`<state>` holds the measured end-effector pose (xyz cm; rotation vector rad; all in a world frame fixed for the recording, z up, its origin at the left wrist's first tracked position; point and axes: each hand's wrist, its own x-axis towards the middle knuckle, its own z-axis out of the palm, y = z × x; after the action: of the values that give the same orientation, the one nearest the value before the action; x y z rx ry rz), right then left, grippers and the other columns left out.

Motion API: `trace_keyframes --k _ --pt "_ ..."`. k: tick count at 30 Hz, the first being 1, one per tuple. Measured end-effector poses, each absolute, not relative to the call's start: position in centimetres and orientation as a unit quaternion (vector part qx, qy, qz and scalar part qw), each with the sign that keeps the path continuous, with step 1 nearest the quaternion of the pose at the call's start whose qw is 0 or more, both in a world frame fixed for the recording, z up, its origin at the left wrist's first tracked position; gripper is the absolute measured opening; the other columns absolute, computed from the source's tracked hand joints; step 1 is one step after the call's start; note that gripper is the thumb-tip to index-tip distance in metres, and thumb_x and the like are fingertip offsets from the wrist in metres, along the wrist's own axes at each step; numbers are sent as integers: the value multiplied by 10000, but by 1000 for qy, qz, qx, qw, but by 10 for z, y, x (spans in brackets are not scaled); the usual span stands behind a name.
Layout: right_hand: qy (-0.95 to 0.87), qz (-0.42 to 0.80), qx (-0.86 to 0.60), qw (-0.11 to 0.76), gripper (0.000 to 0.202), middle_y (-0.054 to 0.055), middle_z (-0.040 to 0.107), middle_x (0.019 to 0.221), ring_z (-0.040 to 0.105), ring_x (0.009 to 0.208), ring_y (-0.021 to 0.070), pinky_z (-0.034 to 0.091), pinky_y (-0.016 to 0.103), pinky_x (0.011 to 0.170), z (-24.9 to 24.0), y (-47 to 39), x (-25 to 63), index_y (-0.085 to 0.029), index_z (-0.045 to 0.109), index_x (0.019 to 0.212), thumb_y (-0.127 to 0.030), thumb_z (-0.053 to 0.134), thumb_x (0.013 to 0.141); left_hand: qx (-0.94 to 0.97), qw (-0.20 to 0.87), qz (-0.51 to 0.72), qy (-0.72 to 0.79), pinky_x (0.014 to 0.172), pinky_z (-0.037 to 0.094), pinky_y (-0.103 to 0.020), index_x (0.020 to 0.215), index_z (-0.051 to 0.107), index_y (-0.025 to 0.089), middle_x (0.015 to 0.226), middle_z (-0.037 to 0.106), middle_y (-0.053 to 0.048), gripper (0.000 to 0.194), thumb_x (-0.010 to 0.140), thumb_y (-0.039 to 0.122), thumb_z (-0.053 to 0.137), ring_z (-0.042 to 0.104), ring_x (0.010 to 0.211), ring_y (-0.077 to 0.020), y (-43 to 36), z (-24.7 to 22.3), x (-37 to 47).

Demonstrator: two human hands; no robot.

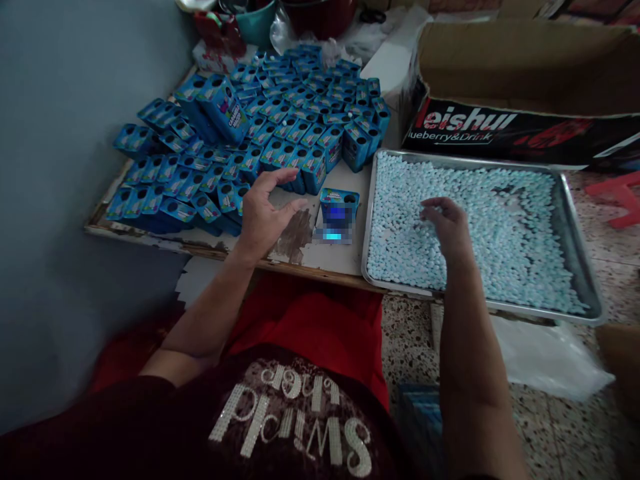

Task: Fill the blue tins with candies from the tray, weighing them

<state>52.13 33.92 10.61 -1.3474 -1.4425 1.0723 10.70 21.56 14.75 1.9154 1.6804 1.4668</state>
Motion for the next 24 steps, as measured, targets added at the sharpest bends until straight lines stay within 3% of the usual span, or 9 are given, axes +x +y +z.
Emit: trace_keyframes --k 4,8,13,18,21,24 --pt "-640 369 -569 363 278 20 717 766 520 663 205 371 346 665 106 327 500 -272 839 987 -415 855 750 650 122 502 558 1226 614 -454 1421 759 264 1370 817 -76 532 930 105 892 779 1306 -288 215 140 98" --pt "-689 263 -607 297 215 12 670 717 496 643 204 376 363 677 108 327 494 -258 827 930 -428 788 804 641 136 504 563 1199 628 -459 1405 768 245 1350 817 -84 553 893 100 919 785 1285 -285 215 132 94" --pt "-652 277 -659 254 207 -13 585 606 476 607 201 376 364 653 121 332 489 -242 809 843 -376 876 700 649 163 492 557 1177 637 -465 1427 764 240 1321 823 -94 595 876 113 949 789 1255 -284 219 114 98" --pt "-743 248 -597 174 154 20 750 772 625 697 248 488 422 806 149 324 473 -293 863 845 -274 929 707 612 255 502 555 1179 640 -523 1581 649 270 1449 797 -138 946 742 119 1057 770 1335 -340 244 75 123" --pt "-704 310 -588 248 112 36 782 870 712 826 280 555 442 888 158 312 451 -306 868 931 -333 932 842 609 340 475 536 1049 683 -474 1349 747 200 1263 845 -115 632 783 97 1009 821 1177 -328 270 71 143" --pt "-479 531 -560 419 139 39 766 923 749 929 267 627 408 883 153 303 425 -294 784 983 -378 893 966 688 320 435 485 1067 659 -464 1193 783 190 1166 850 -94 426 828 42 945 815 1127 -310 294 97 162"
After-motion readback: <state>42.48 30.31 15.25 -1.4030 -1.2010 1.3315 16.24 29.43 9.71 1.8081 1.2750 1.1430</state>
